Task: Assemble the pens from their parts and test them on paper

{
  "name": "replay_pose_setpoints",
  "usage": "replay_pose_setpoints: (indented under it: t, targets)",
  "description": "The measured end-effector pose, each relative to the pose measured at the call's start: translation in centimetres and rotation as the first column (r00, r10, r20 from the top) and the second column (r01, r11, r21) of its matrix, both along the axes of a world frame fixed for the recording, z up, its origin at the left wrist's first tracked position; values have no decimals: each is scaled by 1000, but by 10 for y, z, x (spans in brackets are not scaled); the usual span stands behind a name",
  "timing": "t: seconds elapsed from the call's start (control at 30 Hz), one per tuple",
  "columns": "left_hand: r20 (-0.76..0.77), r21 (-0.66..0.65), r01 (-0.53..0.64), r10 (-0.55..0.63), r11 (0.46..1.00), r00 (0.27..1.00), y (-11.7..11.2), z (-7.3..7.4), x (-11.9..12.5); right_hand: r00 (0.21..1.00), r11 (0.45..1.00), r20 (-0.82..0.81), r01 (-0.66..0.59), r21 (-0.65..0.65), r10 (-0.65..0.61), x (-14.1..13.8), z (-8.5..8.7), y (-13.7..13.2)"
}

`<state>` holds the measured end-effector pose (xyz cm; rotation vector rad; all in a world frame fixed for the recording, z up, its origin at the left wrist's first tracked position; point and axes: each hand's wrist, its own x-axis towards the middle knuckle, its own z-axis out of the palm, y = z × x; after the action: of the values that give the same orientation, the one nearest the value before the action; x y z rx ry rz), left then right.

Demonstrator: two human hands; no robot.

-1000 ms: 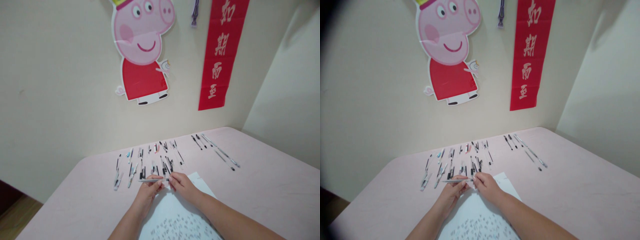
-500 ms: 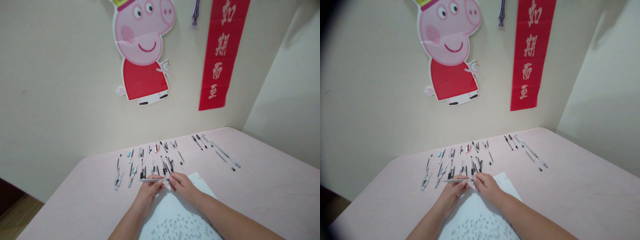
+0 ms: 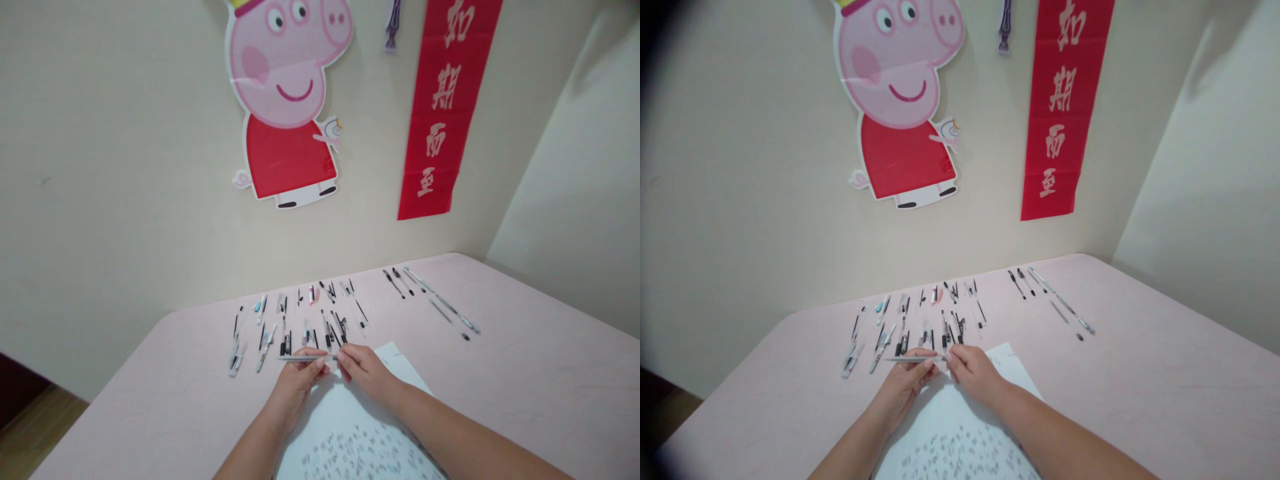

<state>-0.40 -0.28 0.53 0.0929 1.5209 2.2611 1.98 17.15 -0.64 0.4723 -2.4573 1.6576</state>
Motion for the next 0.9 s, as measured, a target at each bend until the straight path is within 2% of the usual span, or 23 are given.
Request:
replay_pose_setpoints:
  t: [0.2,0.43,0.7,0.9]
  targets:
    - [-17,-8,8,-8,1000,1000,0,3,2,1000,997,24,-9,-70,11,1,-1,1]
    - [-17,-13,3,-4,1000,1000,0,2,1,1000,999,22,-22,-28,23,2,3,1]
    - [-16,-20,12,-12,1000,1000,0,1,1,999,999,21,-27,-47,28,1,2,0]
    - [-35,-61,17,-20,998,999,-2,-1,2,989,983,129,-45,-180,68,0,0,-3]
